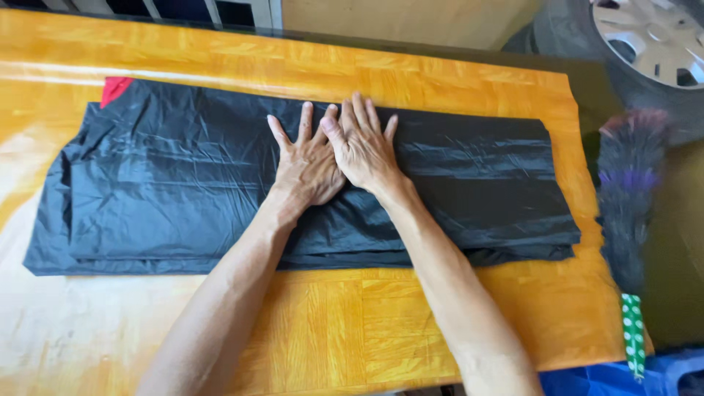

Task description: The person folds a large black tarp on a wooden table, smoothing it out and rolling it into a compact bundle. They then place the folded tarp into a small black drawstring bag and secure it.

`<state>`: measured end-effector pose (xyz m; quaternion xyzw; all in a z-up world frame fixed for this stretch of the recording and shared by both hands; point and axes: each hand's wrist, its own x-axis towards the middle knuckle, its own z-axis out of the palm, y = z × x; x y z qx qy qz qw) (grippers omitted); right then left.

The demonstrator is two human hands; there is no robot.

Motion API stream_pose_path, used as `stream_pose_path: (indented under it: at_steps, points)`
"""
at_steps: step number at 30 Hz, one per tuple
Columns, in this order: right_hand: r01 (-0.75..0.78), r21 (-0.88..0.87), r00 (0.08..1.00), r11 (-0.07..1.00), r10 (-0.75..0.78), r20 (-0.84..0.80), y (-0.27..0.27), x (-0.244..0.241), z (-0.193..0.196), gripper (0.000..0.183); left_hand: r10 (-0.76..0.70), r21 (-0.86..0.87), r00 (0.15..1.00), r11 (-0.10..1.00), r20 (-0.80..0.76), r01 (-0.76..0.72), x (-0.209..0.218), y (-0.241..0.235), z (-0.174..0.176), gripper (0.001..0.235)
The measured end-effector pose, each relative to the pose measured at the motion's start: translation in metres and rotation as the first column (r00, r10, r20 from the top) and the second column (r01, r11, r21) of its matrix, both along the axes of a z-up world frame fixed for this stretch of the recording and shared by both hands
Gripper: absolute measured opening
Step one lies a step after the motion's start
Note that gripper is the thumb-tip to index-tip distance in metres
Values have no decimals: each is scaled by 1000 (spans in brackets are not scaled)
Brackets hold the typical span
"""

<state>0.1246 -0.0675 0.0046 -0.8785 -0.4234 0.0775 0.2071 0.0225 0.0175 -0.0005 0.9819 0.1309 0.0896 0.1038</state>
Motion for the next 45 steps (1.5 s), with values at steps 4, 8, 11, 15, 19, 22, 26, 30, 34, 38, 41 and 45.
stream_pose_path:
  at_steps: [4, 8, 11, 15, 19, 22, 26, 30, 34, 38, 41, 45]
  points:
    - [21, 52, 1000, 998, -20, -15, 7, 8, -29, 72, 45, -36, 997, 998, -56, -47, -1, 0, 11, 69]
    - [42, -1, 999, 999, -42, 11, 4, 6, -29, 69, 167, -60, 985, 984, -41, -169, -3, 6, 6, 67]
    - [42, -83, 996, 996, -34, 88, 5, -3, -15, 66, 277, -76, 959, 957, -53, -281, -4, 24, 5, 66]
    - [68, -193, 990, 979, -43, 134, 4, -14, -2, 70, 308, -114, 945, 940, -109, -320, -4, 39, -1, 68]
    - [66, -192, 990, 979, -41, 136, 6, -14, -1, 71, 428, -81, 901, 898, -66, -433, -26, 74, 6, 82]
    - [77, -249, 993, 965, -52, 106, 4, -20, 7, 72, 520, -76, 851, 848, -72, -524, -37, 105, -4, 91]
    - [81, -227, 991, 971, -53, 126, 5, -20, 8, 71, 599, -29, 798, 798, -72, -602, -48, 135, -6, 100]
    - [78, -74, 970, 994, -58, 236, 7, -11, -14, 71, 657, 93, 754, 750, 17, -655, -53, 166, -27, 122]
    - [71, -81, 969, 994, -49, 244, 7, -12, -13, 71, 649, 110, 760, 754, 33, -648, -57, 163, -26, 123]
    - [80, -94, 973, 992, -58, 223, 8, -11, -11, 72, 618, 146, 756, 745, 217, -651, -62, 159, -12, 123]
    - [72, -89, 969, 993, -48, 244, 7, -11, -13, 71, 669, 75, 740, 736, 66, -672, -67, 156, 2, 131]
    - [84, -68, 962, 994, -63, 267, 8, -8, -18, 70, 686, -25, 728, 727, -25, -686, -67, 153, 13, 140]
